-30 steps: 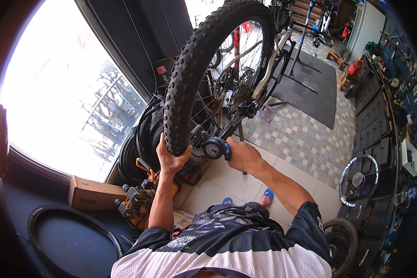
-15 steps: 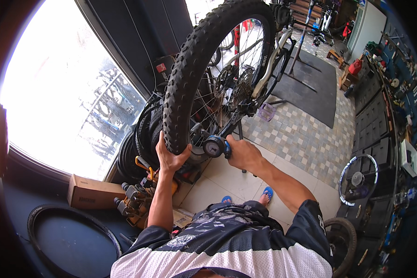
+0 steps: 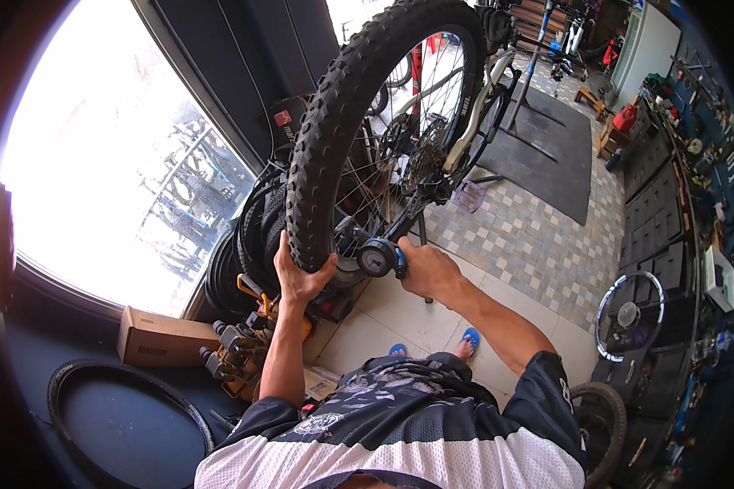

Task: The person inflates a bicycle tire using a floor pump. They attach the pump to the valve, pump air into the tire, and check the pressure with a gauge. The person also adjusts the bicycle's position and handles tools in the workshop.

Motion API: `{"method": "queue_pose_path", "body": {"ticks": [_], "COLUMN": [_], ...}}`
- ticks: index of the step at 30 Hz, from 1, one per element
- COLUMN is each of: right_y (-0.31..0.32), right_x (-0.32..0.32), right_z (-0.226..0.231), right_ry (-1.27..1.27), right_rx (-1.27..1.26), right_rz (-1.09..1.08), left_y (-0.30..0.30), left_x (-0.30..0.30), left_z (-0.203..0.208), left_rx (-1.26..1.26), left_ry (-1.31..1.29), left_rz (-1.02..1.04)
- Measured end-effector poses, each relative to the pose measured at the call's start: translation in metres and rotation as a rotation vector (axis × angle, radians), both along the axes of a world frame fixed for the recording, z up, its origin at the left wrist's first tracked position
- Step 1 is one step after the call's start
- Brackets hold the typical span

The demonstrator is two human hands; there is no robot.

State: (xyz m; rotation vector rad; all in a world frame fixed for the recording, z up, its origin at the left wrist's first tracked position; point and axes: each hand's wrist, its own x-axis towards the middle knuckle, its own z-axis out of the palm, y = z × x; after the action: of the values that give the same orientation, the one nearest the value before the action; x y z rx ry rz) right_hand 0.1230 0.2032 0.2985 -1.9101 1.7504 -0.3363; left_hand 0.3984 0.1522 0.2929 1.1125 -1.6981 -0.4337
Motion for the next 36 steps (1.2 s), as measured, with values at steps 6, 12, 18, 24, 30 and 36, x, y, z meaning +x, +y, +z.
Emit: {"method": "queue_pose_path", "body": {"ticks": [6, 12, 18, 24, 30, 36], "right_y": [0.0003, 0.0001, 0.0000, 0.0008, 0.0013, 0.0011], "right_x": [-0.0005, 0.0002, 0.0011, 0.0021, 0.0015, 0.0010], "right_z": [-0.0017, -0.0013, -0.0001, 0.0042, 0.0037, 0.0015], "right_ry": [-0.003, 0.007, -0.002, -0.004, 0.005, -0.005], "right_rx": [-0.004, -0.001, 0.006, 0.022, -0.004, -0.022], "right_rz": [0.001, 0.000, -0.004, -0.013, -0.008, 0.004], "left_y": [0.0009, 0.0007, -0.0007, -0.0003, -0.0009, 0.0001], "left_x": [0.0000, 0.0000, 0.0002, -0.0007, 0.0000, 0.0011], "left_z": [0.0026, 0.0019, 0.0000, 0.0008, 0.0024, 0.0012], "left_rx": [0.015, 0.001, -0.001, -0.016, 0.003, 0.042], "left_ry": [0.004, 0.000, 0.008, 0.011, 0.017, -0.006], "left_rz": [-0.006, -0.005, -0.009, -0.007, -0.020, 0.004]}}
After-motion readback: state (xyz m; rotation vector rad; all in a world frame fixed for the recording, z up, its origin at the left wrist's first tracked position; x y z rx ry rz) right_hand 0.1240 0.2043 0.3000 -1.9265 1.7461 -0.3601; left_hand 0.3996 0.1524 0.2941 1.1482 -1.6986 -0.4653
